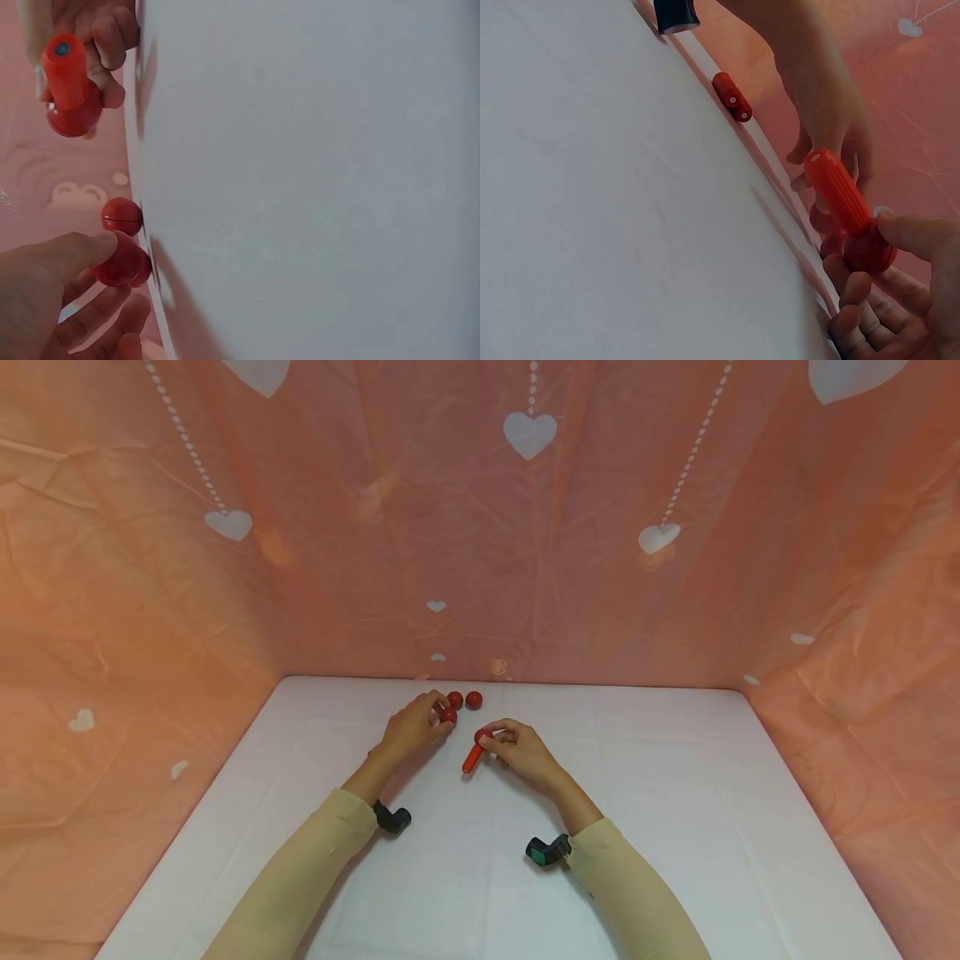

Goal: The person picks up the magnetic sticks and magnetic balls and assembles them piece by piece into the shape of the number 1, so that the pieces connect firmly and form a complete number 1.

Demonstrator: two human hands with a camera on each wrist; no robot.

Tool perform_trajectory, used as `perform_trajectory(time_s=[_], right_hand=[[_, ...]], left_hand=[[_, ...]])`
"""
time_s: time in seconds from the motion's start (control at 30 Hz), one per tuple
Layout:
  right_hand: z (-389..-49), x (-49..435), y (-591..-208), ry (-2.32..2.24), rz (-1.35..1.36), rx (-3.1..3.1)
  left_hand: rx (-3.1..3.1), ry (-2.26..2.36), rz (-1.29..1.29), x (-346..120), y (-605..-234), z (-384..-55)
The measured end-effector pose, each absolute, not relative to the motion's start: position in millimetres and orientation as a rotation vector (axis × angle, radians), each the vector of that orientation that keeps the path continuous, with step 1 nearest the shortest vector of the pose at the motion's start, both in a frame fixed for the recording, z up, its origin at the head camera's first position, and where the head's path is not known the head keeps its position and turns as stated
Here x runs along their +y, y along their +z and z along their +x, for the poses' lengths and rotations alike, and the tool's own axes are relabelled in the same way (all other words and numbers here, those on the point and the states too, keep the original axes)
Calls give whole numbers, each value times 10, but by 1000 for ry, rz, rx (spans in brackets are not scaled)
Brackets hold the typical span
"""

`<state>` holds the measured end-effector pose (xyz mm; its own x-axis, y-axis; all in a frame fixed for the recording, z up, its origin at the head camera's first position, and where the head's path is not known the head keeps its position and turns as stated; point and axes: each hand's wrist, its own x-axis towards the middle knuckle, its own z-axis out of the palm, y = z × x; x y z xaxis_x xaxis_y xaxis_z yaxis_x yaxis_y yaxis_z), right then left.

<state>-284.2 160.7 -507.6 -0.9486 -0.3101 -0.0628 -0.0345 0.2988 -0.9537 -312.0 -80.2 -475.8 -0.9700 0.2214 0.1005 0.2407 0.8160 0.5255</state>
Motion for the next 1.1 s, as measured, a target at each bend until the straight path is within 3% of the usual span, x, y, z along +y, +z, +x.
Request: perform_trajectory(time_s=[1.1], right_hand=[[-2831,1605,-5036,-1671,-289,2383]], left_hand=[[-2951,-1268,-560,-1001,-4666,-2675]])
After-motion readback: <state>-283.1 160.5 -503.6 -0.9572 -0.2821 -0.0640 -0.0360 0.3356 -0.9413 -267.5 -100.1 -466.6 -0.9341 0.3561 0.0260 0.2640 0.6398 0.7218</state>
